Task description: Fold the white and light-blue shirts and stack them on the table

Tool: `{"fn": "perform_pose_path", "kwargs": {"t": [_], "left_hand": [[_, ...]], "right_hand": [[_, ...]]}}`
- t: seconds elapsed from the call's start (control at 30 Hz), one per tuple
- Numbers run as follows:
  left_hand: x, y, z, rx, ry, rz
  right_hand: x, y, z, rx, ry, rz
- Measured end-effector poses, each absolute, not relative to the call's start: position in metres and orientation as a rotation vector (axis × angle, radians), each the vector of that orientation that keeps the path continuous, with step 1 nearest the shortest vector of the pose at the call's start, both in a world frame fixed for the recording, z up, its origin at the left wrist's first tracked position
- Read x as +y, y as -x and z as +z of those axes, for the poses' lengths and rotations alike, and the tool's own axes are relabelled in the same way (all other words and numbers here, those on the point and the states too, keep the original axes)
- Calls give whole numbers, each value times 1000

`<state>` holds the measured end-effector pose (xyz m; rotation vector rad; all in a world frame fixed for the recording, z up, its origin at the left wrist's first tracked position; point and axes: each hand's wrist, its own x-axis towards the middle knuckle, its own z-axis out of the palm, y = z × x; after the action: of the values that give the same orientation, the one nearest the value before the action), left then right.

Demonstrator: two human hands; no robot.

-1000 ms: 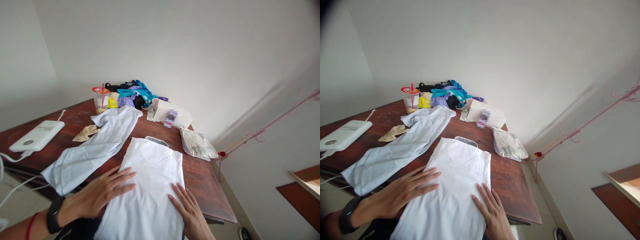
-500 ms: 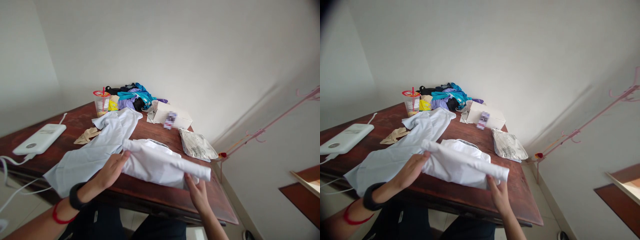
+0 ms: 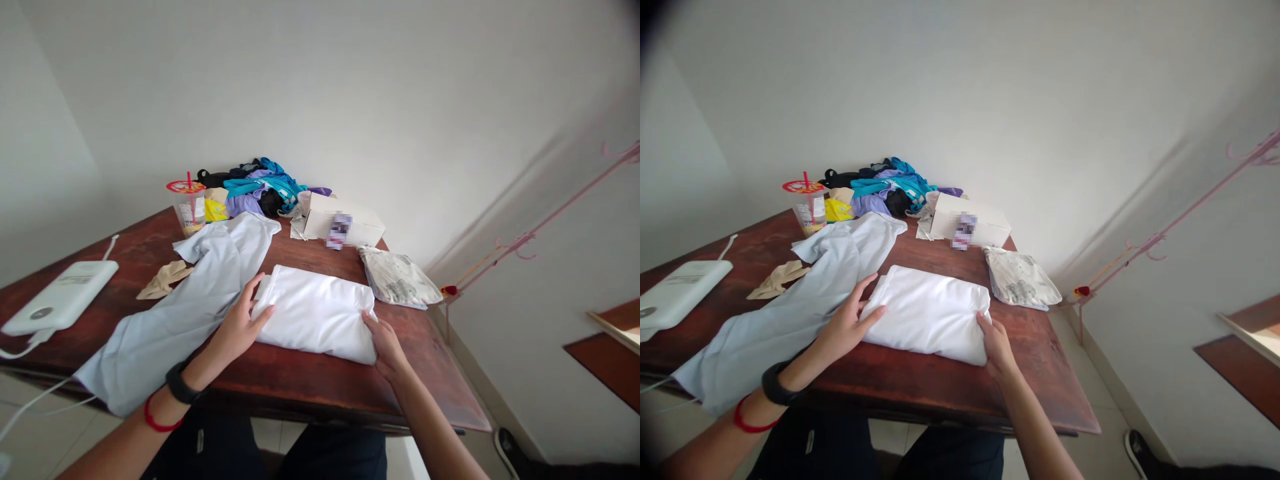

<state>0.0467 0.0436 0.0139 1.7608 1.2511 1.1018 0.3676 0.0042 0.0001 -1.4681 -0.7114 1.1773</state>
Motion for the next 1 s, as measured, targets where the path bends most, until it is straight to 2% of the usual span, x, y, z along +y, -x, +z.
{"fn": "perform_pose_path", "kwargs": {"t": [0.1,0.2,0.3,0.4,0.53,0.7,1.0], "left_hand": [[48,-53,11,1318,-1963,1155],[46,-59,12,1412,-2201,1168],[40,-69,27,1575,-2419,1122],[37,-91,52,1456,-2677,982],[46,-124,62,1187,-2902,685],[53,-132,26,1389,-2896,462],[33,-121,7,1566,-2860,488]], "right_hand": [[5,-372,-3,-897,1533,969],[5,-377,2,-1143,1670,566],[4,-372,19,-1435,1790,140],[11,-354,41,-1777,1754,-88],[31,-327,50,-2185,1710,5],[47,-317,20,-2399,1734,174],[38,-314,9,-2355,1707,199]]}}
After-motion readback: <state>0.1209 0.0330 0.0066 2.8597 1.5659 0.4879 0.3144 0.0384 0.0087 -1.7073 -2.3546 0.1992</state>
